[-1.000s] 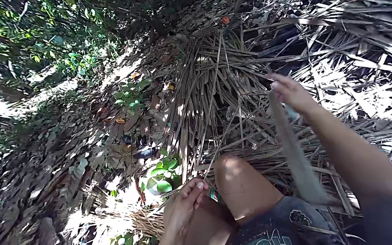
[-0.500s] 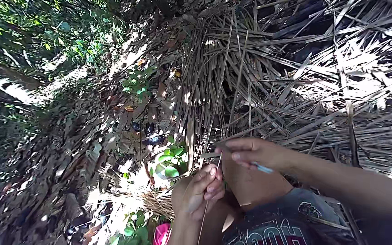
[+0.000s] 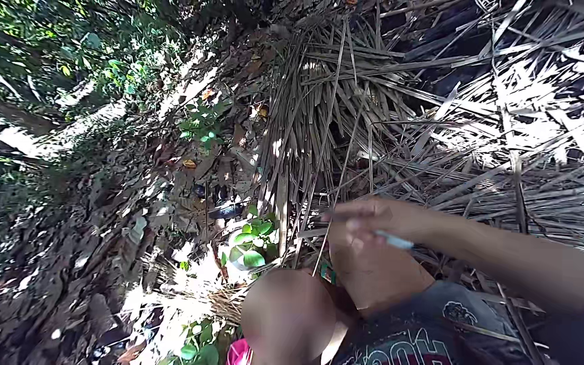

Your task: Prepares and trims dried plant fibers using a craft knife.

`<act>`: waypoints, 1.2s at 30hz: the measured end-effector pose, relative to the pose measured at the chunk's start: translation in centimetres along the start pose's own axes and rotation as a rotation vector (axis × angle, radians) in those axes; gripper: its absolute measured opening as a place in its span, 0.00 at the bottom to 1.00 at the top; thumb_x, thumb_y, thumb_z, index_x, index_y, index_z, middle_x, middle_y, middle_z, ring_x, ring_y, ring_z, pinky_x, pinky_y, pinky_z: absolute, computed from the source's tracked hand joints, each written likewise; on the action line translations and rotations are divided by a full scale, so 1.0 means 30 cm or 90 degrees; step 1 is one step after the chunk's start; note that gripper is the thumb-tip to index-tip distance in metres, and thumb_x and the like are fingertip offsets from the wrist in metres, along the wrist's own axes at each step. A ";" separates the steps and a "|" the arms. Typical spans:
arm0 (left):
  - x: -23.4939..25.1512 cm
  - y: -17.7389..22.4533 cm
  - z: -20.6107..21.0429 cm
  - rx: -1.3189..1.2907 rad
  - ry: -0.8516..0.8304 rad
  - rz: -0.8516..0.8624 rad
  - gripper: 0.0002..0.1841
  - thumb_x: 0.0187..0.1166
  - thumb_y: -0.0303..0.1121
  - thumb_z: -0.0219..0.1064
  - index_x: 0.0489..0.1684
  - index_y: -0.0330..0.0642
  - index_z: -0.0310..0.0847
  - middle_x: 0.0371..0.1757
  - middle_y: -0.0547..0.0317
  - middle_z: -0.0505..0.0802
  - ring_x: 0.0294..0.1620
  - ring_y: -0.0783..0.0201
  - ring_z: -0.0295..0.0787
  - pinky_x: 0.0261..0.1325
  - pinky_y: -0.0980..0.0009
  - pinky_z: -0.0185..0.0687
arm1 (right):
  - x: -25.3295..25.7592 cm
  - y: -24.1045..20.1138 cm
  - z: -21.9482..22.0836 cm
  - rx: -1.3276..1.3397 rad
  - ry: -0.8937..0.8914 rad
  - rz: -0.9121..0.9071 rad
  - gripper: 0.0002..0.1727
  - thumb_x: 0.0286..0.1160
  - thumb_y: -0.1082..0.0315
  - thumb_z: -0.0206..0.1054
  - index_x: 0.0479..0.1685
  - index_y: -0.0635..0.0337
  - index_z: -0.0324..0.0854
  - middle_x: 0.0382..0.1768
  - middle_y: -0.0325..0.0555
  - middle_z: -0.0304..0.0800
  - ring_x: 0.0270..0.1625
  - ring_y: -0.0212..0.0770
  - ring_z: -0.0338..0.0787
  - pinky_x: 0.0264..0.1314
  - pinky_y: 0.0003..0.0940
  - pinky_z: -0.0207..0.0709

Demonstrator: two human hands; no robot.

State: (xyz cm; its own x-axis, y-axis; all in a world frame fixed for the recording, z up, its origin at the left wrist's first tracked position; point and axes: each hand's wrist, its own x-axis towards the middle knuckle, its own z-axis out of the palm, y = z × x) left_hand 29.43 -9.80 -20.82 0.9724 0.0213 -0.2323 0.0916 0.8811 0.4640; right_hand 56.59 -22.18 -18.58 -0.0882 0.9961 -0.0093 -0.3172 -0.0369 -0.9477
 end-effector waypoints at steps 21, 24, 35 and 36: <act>-0.074 -0.066 0.060 0.529 0.268 0.241 0.09 0.85 0.46 0.64 0.42 0.58 0.89 0.17 0.83 0.77 0.17 0.89 0.67 0.22 0.90 0.63 | 0.034 -0.051 -0.072 0.026 0.190 -0.172 0.19 0.87 0.66 0.52 0.70 0.52 0.78 0.19 0.22 0.72 0.18 0.17 0.71 0.22 0.12 0.68; -0.065 -0.084 0.052 0.597 0.290 0.267 0.10 0.88 0.42 0.61 0.47 0.52 0.89 0.20 0.80 0.83 0.20 0.88 0.74 0.25 0.90 0.70 | 0.038 -0.067 -0.092 0.043 0.195 -0.208 0.19 0.86 0.67 0.53 0.71 0.50 0.78 0.18 0.24 0.73 0.18 0.19 0.73 0.22 0.13 0.70; 0.009 -0.065 0.090 0.742 0.338 0.406 0.10 0.89 0.39 0.59 0.46 0.49 0.87 0.22 0.81 0.81 0.20 0.89 0.69 0.23 0.91 0.65 | 0.039 0.095 0.112 -0.012 -0.106 -0.015 0.23 0.88 0.65 0.55 0.78 0.60 0.71 0.26 0.26 0.77 0.22 0.16 0.73 0.24 0.12 0.68; -0.003 -0.062 0.086 0.728 0.320 0.390 0.10 0.89 0.41 0.59 0.46 0.52 0.87 0.22 0.81 0.79 0.19 0.89 0.67 0.23 0.91 0.62 | 0.035 0.062 0.077 -0.017 -0.078 -0.025 0.22 0.88 0.64 0.54 0.78 0.59 0.72 0.26 0.25 0.77 0.22 0.15 0.74 0.25 0.12 0.70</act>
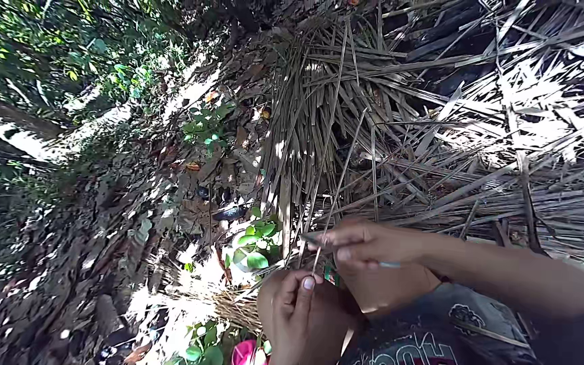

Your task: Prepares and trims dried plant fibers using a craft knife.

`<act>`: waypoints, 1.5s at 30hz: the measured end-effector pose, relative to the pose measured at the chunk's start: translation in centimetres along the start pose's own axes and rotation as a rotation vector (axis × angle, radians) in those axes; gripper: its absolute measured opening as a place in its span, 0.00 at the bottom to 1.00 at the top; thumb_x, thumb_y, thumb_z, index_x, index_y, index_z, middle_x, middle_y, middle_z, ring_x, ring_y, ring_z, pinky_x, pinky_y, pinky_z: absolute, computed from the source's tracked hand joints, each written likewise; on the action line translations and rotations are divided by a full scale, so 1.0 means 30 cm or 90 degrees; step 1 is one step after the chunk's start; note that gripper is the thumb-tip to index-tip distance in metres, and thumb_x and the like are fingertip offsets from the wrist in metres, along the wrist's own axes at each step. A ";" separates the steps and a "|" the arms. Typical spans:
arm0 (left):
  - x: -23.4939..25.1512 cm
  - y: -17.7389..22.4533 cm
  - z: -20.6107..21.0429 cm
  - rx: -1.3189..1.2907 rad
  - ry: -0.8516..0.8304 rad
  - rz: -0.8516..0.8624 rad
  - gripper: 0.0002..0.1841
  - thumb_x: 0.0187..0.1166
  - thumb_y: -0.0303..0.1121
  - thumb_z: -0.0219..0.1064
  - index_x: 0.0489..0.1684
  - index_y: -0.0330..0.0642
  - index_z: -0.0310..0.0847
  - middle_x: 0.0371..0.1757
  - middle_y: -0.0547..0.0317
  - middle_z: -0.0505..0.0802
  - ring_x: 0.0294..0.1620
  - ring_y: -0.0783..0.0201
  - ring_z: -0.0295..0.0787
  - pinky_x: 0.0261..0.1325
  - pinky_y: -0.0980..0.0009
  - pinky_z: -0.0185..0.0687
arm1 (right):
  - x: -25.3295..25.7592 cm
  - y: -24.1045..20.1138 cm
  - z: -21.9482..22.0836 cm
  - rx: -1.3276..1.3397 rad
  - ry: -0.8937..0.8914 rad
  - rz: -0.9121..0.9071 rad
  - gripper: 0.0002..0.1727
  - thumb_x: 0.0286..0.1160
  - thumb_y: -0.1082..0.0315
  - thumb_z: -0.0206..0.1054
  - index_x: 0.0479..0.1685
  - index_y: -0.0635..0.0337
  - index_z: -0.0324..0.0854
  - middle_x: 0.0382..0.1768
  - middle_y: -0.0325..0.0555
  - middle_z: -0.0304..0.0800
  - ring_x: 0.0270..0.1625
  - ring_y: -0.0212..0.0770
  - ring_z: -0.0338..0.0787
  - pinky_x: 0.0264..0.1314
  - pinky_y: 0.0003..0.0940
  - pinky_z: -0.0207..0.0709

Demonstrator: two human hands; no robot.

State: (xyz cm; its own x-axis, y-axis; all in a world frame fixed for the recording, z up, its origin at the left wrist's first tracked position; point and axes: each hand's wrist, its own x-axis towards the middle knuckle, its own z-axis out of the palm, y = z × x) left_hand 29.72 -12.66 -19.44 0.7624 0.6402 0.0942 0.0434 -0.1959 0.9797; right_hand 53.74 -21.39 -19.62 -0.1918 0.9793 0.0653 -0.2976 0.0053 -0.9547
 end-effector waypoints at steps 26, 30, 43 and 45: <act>-0.030 -0.015 -0.019 0.178 0.079 0.051 0.12 0.88 0.34 0.59 0.49 0.36 0.88 0.28 0.73 0.88 0.24 0.86 0.78 0.28 0.89 0.75 | 0.054 -0.005 0.056 0.037 -0.031 0.117 0.23 0.89 0.64 0.54 0.80 0.55 0.69 0.25 0.28 0.71 0.20 0.19 0.69 0.21 0.14 0.65; -0.043 -0.017 -0.030 0.327 0.101 0.108 0.15 0.87 0.36 0.59 0.43 0.34 0.88 0.29 0.67 0.89 0.25 0.87 0.79 0.31 0.89 0.77 | 0.045 -0.043 0.030 0.051 0.041 0.110 0.21 0.90 0.65 0.51 0.77 0.56 0.72 0.25 0.26 0.72 0.20 0.18 0.70 0.22 0.13 0.66; -0.044 -0.008 -0.054 0.222 0.084 0.071 0.16 0.91 0.39 0.56 0.46 0.40 0.89 0.22 0.77 0.81 0.19 0.88 0.69 0.24 0.90 0.66 | 0.068 -0.040 0.052 0.067 0.032 0.091 0.21 0.90 0.66 0.51 0.79 0.56 0.70 0.25 0.26 0.73 0.20 0.18 0.71 0.23 0.13 0.68; -0.059 -0.004 -0.063 0.231 0.087 0.073 0.16 0.90 0.39 0.56 0.46 0.40 0.89 0.23 0.76 0.82 0.20 0.89 0.70 0.25 0.91 0.67 | 0.079 -0.082 -0.049 0.078 0.161 0.027 0.20 0.91 0.67 0.48 0.75 0.55 0.75 0.21 0.26 0.71 0.18 0.18 0.69 0.22 0.12 0.66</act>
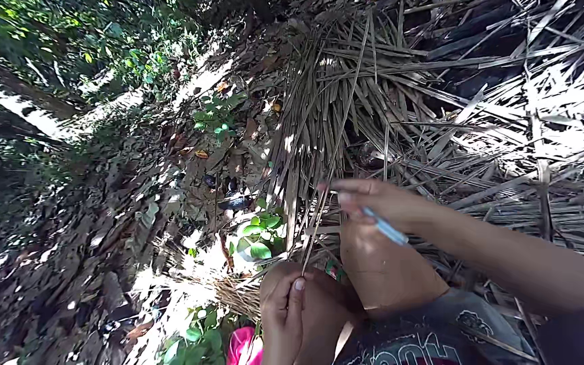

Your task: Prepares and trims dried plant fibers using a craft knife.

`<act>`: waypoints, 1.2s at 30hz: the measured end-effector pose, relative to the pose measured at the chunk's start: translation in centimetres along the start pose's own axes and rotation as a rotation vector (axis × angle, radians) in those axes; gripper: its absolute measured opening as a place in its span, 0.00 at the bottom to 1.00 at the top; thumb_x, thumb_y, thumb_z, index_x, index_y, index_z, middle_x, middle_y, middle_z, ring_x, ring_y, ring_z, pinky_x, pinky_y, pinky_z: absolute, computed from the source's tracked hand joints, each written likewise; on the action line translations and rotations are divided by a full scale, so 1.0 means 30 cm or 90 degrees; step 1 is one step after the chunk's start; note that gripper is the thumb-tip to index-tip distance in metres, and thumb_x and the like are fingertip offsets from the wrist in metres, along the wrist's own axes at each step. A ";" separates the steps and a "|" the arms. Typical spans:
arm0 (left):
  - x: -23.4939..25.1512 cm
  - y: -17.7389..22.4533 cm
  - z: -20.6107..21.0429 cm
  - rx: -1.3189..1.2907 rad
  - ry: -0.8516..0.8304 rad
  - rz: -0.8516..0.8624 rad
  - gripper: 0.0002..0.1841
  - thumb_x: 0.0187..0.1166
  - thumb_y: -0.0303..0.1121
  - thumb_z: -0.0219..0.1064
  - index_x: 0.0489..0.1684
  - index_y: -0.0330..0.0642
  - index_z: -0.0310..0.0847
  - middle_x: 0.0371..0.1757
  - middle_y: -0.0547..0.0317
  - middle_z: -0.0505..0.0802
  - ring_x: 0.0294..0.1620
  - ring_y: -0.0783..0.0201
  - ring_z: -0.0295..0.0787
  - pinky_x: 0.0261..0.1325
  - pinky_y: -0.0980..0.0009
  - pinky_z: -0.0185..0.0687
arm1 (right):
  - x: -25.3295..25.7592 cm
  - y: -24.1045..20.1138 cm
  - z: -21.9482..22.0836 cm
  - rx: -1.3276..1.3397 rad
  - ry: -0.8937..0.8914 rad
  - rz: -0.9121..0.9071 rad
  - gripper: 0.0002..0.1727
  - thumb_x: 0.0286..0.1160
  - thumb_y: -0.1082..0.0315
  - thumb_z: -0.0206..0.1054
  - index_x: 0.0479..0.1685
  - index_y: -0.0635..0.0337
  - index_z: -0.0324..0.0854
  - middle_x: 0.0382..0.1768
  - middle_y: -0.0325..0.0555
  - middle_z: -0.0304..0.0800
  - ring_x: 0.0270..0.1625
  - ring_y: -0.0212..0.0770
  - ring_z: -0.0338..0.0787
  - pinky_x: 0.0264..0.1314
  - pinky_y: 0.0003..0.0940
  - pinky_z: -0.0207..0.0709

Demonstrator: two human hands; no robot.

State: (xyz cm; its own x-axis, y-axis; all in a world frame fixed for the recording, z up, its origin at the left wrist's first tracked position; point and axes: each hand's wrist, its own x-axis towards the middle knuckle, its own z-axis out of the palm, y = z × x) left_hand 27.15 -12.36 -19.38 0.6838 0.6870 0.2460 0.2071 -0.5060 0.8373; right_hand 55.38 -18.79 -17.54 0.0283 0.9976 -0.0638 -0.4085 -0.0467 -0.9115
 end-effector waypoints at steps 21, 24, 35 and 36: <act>0.001 0.008 -0.047 -0.567 -0.123 -0.290 0.11 0.84 0.45 0.66 0.41 0.52 0.90 0.14 0.82 0.74 0.14 0.86 0.66 0.20 0.87 0.62 | -0.016 0.018 0.094 -0.016 -0.124 0.033 0.33 0.88 0.63 0.54 0.92 0.45 0.51 0.25 0.28 0.74 0.20 0.19 0.72 0.23 0.15 0.69; 0.006 0.008 -0.053 -0.648 -0.161 -0.314 0.09 0.83 0.44 0.67 0.41 0.54 0.90 0.14 0.83 0.75 0.14 0.86 0.68 0.21 0.87 0.65 | -0.038 0.104 0.201 -0.006 -0.262 0.137 0.27 0.89 0.66 0.54 0.87 0.52 0.62 0.30 0.30 0.77 0.22 0.20 0.72 0.23 0.15 0.66; -0.016 -0.020 -0.114 -0.425 -0.134 -0.254 0.12 0.85 0.47 0.63 0.48 0.56 0.91 0.17 0.83 0.77 0.16 0.88 0.66 0.21 0.89 0.63 | 0.045 -0.093 -0.117 0.069 0.100 -0.155 0.22 0.91 0.62 0.47 0.79 0.51 0.72 0.18 0.24 0.70 0.16 0.19 0.70 0.19 0.14 0.68; -0.006 -0.012 -0.123 -0.278 -0.111 -0.169 0.14 0.89 0.44 0.59 0.53 0.53 0.91 0.21 0.81 0.79 0.19 0.88 0.68 0.24 0.89 0.65 | 0.025 -0.083 -0.132 0.066 0.122 -0.167 0.23 0.91 0.59 0.48 0.80 0.49 0.71 0.18 0.25 0.70 0.15 0.20 0.70 0.19 0.14 0.69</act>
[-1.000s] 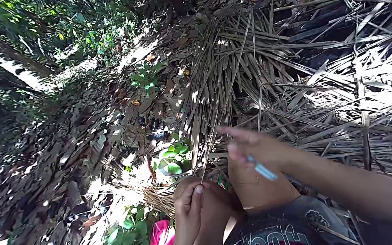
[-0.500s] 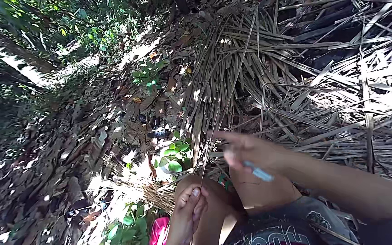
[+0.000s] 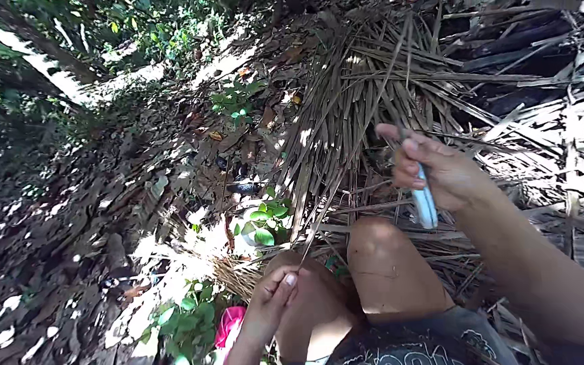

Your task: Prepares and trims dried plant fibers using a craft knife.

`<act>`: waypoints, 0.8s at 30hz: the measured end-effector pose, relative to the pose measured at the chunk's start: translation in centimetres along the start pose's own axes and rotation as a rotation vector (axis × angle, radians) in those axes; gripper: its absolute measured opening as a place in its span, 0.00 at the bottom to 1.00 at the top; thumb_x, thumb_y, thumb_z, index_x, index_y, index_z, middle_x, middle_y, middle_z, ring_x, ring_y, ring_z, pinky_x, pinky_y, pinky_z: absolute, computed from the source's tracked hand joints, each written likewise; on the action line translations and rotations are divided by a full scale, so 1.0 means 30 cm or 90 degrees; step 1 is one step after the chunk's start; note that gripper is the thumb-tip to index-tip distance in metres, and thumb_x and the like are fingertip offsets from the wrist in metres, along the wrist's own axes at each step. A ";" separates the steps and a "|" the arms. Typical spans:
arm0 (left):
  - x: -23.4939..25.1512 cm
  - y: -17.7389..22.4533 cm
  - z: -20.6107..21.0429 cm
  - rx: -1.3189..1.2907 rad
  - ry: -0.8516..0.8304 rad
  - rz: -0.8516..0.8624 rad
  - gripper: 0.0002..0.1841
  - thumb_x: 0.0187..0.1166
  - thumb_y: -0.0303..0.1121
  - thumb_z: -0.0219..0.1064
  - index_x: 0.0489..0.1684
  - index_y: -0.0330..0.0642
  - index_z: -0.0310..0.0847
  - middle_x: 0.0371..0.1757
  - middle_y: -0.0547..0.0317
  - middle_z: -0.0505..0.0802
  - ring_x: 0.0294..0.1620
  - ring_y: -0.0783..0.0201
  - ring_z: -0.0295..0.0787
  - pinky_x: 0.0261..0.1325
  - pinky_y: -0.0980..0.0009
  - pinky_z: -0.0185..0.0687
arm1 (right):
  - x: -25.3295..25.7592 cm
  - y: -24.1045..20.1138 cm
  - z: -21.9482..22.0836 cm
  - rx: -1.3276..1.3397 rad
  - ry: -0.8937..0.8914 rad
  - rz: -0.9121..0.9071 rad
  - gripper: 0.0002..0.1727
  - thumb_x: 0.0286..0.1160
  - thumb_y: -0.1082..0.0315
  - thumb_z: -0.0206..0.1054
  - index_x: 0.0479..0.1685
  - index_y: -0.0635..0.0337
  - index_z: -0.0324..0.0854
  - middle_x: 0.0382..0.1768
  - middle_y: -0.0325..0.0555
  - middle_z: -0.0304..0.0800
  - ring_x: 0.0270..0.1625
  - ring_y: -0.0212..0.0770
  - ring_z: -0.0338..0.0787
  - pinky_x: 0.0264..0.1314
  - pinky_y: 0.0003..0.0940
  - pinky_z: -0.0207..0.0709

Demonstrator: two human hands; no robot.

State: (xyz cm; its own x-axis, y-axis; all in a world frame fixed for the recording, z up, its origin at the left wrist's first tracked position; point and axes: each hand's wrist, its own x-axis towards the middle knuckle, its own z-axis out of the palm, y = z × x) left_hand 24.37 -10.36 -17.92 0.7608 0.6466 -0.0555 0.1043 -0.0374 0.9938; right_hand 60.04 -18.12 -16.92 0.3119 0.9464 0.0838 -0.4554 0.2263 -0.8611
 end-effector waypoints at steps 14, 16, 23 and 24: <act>0.041 0.198 -0.244 1.003 0.130 0.448 0.12 0.78 0.25 0.66 0.46 0.57 0.90 0.40 0.61 0.92 0.46 0.57 0.88 0.62 0.52 0.73 | -0.140 0.179 -0.220 -0.013 0.020 0.047 0.19 0.93 0.52 0.49 0.73 0.40 0.78 0.20 0.20 0.85 0.19 0.21 0.81 0.28 0.18 0.78; 0.053 0.203 -0.316 1.026 0.148 0.444 0.12 0.74 0.23 0.67 0.43 0.54 0.91 0.42 0.58 0.94 0.54 0.54 0.89 0.70 0.47 0.70 | -0.151 0.188 -0.229 -0.020 0.036 0.051 0.19 0.93 0.52 0.49 0.74 0.42 0.75 0.20 0.19 0.85 0.19 0.21 0.82 0.29 0.18 0.79; -0.065 -0.271 -0.732 0.953 0.168 0.061 0.16 0.71 0.12 0.67 0.50 0.39 0.92 0.59 0.46 0.94 0.74 0.39 0.82 0.84 0.27 0.50 | -0.169 0.256 -0.226 -0.023 0.069 0.061 0.20 0.86 0.45 0.57 0.71 0.37 0.77 0.19 0.18 0.83 0.16 0.21 0.78 0.23 0.19 0.77; -0.125 -0.401 -0.770 0.935 0.150 -0.075 0.19 0.72 0.13 0.67 0.57 0.42 0.91 0.66 0.46 0.92 0.81 0.38 0.76 0.86 0.26 0.43 | -0.178 0.261 -0.215 -0.030 0.103 0.057 0.20 0.89 0.48 0.53 0.72 0.41 0.76 0.17 0.18 0.82 0.15 0.21 0.76 0.22 0.17 0.75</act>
State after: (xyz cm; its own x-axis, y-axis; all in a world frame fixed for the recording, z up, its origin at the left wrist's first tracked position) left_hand 5.47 5.27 -27.45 0.5988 0.8002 0.0329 0.8007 -0.5990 -0.0036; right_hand 60.19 -22.89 -27.35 0.4033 0.9121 -0.0733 -0.4491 0.1275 -0.8844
